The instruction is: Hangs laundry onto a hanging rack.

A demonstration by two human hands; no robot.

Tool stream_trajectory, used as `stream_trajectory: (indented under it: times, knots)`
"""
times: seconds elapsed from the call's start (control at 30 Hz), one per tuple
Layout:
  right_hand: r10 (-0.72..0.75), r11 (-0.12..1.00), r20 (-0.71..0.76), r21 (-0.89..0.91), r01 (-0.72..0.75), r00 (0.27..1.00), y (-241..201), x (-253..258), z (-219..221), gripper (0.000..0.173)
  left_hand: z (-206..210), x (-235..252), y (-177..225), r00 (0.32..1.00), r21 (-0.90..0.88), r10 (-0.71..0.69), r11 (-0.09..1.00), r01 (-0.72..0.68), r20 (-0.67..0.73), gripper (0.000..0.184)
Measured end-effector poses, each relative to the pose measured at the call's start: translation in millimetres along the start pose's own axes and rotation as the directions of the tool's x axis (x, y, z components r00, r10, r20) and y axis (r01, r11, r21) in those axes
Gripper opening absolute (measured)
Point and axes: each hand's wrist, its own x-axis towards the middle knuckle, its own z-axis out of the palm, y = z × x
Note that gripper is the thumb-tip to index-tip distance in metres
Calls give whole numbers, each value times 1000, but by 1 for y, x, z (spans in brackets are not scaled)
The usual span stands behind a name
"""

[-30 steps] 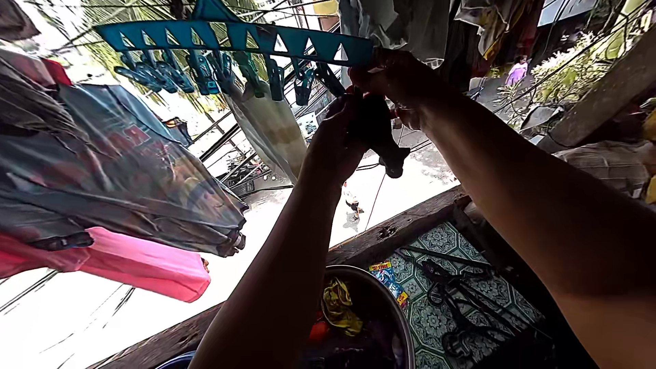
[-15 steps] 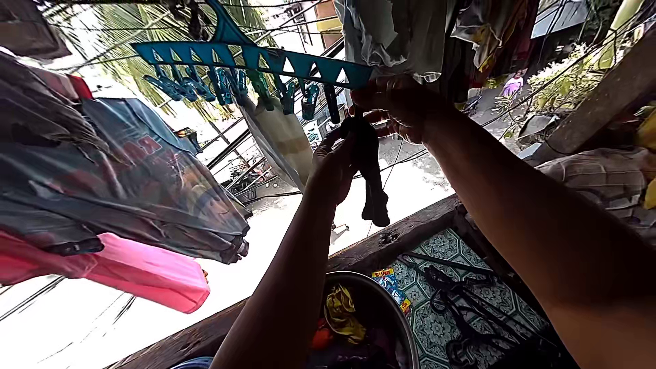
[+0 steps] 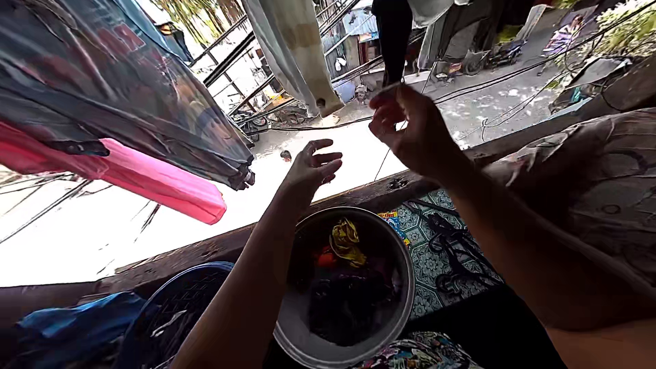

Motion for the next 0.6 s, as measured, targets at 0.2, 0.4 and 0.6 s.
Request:
stream_trajectory:
  times: [0.2,0.4,0.6]
  knots:
    - [286,958,874,-244,-153,393,70,-150,174,28,6,-97,-194,916,448,-302,879,161,264,40]
    - [599,798,800,-594,-107,31,73,-214,232,77,58,-158,-283,746,769,-594,615,178,302,82]
    - [507,862,838,-499,-91,202,103,-195,222,71,43,-145,-285,886,666,-447,700,257,127,50]
